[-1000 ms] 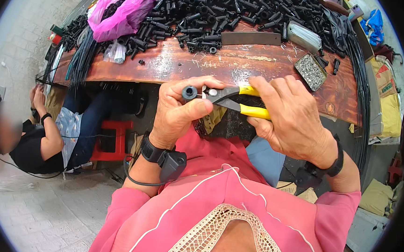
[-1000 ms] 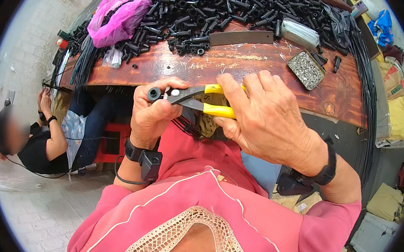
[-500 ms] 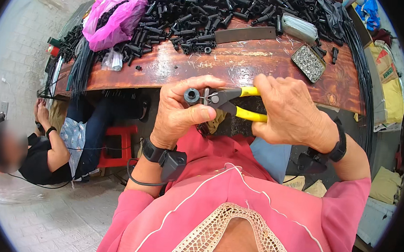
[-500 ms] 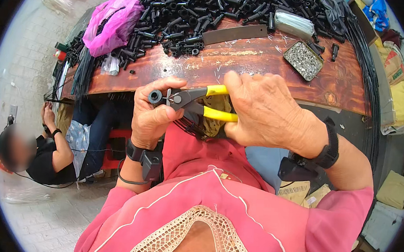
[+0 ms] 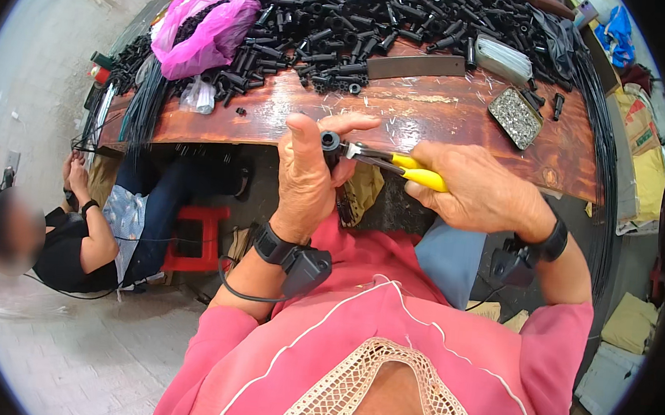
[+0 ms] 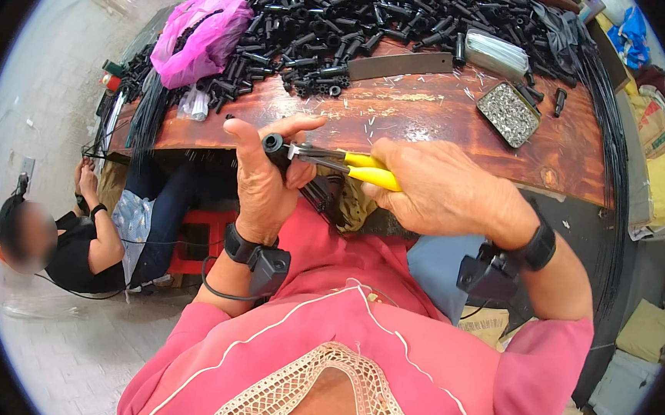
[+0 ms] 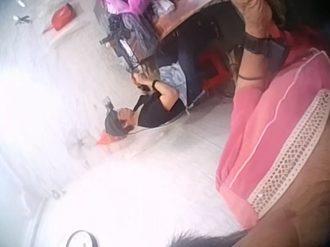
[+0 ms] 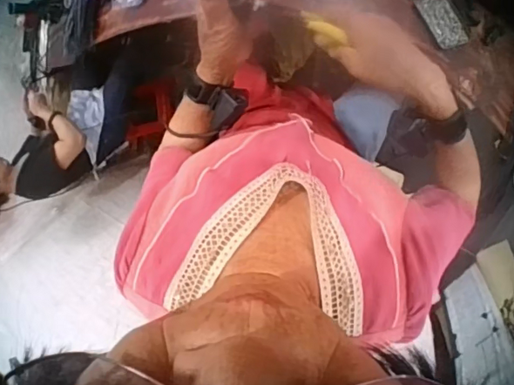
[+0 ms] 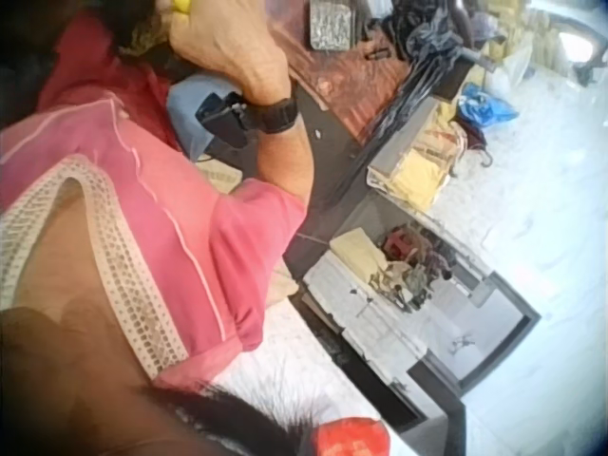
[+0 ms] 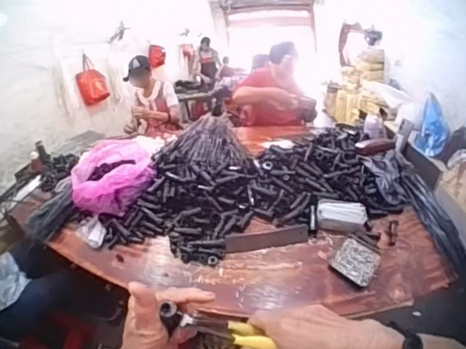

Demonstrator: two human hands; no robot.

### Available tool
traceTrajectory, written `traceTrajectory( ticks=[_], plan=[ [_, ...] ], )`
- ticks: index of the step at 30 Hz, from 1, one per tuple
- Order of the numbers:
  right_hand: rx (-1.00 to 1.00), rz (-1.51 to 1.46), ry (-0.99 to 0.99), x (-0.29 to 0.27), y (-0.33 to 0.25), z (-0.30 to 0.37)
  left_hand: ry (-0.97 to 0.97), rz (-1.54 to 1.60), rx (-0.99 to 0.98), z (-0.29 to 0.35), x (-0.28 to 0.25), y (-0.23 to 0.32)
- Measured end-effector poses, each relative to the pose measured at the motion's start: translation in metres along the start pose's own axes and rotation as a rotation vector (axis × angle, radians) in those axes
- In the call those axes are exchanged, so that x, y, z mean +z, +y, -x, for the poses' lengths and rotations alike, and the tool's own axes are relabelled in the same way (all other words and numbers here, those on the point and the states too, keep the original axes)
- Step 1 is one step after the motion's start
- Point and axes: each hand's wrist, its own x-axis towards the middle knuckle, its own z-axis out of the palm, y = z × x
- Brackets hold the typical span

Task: Assembling plastic components and tips onto umbrella ribs at a factory workstation.

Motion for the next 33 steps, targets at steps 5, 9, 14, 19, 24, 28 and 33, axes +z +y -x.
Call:
traceTrajectory(
  ticks=[5, 9, 14, 19, 24, 28, 33],
  plan=[
    [-0.048, 0.128, 0.341, 0.025, -0.002, 0.000, 0.118, 0.125, 0.023, -0.004, 0.007, -0.004],
    [-0.007, 0.272, 0.514, 0.031, -0.005, -0.001, 0.148, 0.164, 0.008, -0.004, 0.010, -0.005],
    [0.023, 0.371, 0.547, 0.029, -0.005, -0.002, 0.179, 0.183, 0.012, -0.002, 0.013, -0.005],
    [-0.051, 0.341, 0.593, 0.030, 0.001, -0.003, 0.160, 0.169, 0.023, -0.002, 0.016, -0.004],
    [-0.042, 0.177, 0.557, 0.047, 0.000, -0.006, 0.207, 0.217, 0.016, 0.000, 0.018, -0.002],
    [-0.016, 0.278, 0.658, 0.047, -0.003, -0.005, 0.185, 0.231, 0.014, 0.001, 0.016, -0.003],
    [-0.010, 0.398, 0.676, 0.038, -0.007, -0.002, 0.194, 0.199, 0.030, 0.003, 0.018, -0.002]
  ],
)
